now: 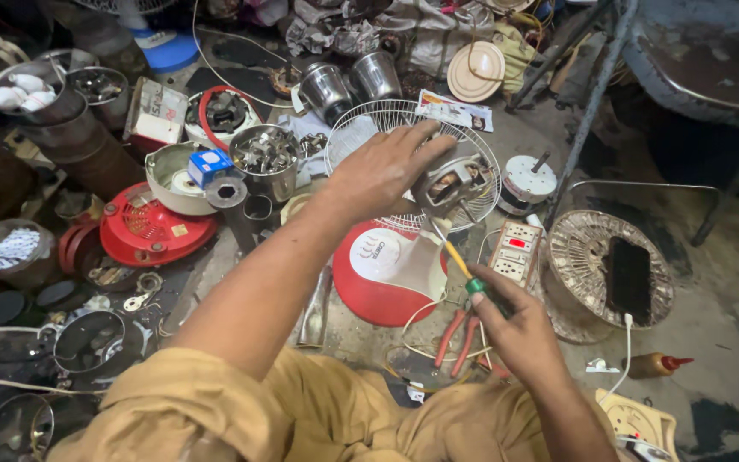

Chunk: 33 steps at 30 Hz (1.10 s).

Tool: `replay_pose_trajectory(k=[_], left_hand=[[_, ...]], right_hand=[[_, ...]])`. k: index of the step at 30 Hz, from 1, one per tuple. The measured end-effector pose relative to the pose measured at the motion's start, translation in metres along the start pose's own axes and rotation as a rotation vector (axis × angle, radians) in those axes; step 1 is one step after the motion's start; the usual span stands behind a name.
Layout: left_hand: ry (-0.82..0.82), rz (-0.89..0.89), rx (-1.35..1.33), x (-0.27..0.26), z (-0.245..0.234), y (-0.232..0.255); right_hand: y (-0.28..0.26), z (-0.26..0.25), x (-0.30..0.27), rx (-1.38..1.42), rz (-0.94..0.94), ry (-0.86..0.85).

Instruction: The person repairs a fan motor using a screwdriver and pliers. They unscrew the housing, inspect internal components, and manipulate wires and parts to service the unit.

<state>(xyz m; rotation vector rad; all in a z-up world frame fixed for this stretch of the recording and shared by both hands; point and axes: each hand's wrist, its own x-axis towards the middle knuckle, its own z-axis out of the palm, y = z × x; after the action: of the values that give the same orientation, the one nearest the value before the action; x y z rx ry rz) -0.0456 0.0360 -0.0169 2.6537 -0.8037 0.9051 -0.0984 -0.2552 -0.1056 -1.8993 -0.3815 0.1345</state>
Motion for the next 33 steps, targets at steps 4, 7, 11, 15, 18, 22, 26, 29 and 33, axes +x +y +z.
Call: replay_pose_trajectory(k=[4, 7, 11, 15, 18, 22, 26, 29, 33], left_hand=[[-0.053, -0.047, -0.034, 0.003, 0.007, -0.002], [-0.089, -0.068, -0.051, 0.003, 0.004, 0.001], [-0.152, -0.114, -0.089, 0.003, 0.005, 0.003], [-0.109, -0.145, -0.188, 0.002, 0.011, 0.007], [-0.144, -0.188, -0.243, 0.002, 0.013, 0.008], [-0.129, -0.204, -0.267, 0.003, 0.013, 0.009], [-0.116, -0.197, -0.275, 0.004, 0.015, 0.008], [-0.143, -0.216, -0.254, 0.004, 0.016, 0.008], [-0.136, -0.217, -0.266, 0.008, 0.018, 0.007]], right_hand=[[-0.015, 0.0, 0.006, -0.071, 0.005, 0.007], [-0.027, 0.0, 0.005, -0.083, 0.124, 0.022], [-0.035, 0.003, 0.006, -0.073, 0.111, 0.03], [-0.025, 0.002, 0.006, -0.092, 0.097, 0.032], [-0.016, 0.007, 0.006, -0.138, -0.234, 0.023], [-0.023, 0.009, 0.002, -0.24, -0.135, 0.063], [-0.031, 0.01, -0.002, -0.391, -0.194, 0.102], [-0.033, 0.006, 0.0, -0.424, -0.426, 0.091], [-0.035, -0.002, 0.003, -0.745, -0.501, 0.139]])
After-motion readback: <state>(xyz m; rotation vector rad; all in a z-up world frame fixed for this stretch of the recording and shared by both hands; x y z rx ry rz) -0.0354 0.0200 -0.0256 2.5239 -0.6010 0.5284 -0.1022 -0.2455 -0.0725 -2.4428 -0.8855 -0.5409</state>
